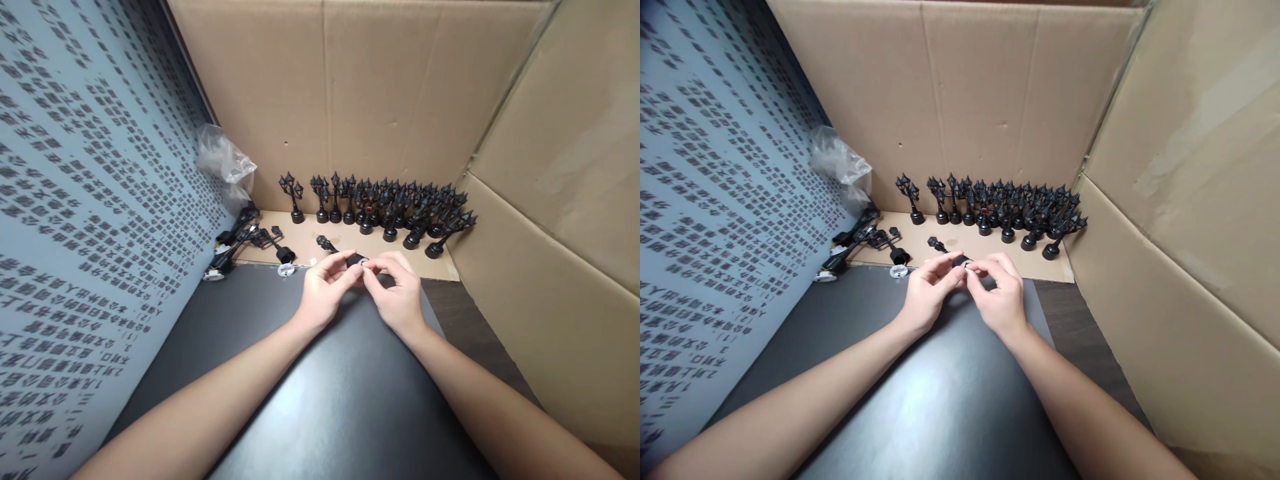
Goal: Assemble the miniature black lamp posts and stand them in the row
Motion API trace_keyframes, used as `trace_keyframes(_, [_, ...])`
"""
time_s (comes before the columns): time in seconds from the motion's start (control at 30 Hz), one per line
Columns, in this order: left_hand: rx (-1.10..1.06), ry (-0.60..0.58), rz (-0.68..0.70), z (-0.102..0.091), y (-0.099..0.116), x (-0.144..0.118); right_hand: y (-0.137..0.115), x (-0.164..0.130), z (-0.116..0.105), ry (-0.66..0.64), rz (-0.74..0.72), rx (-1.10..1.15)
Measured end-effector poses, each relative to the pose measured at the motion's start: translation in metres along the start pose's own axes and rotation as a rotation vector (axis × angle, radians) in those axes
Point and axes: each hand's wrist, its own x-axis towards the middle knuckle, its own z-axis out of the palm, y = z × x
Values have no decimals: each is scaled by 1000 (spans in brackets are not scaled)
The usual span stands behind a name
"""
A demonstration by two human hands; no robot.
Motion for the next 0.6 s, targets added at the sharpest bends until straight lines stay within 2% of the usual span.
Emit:
trace_keyframes(0.07, [-17,-23,-11,-1,-1,1,1,-1,1,12,9,10])
trace_keyframes(0.13, [-45,-21,-13,-1,-1,2,5,-3,2,7,87,98])
trace_keyframes(0.23, [-73,-31,-12,-2,-1,3,10,-4,4,-110,272,307])
trace_keyframes(0.3, [-45,-69,5,-2,-1,2,12,-4,4,-194,344,368])
trace_keyframes(0.5, [130,-132,141,-3,1,-4,13,-4,2,-249,353,337])
trace_keyframes(0.6, [181,-154,167,-3,0,-7,11,-5,2,-241,328,327])
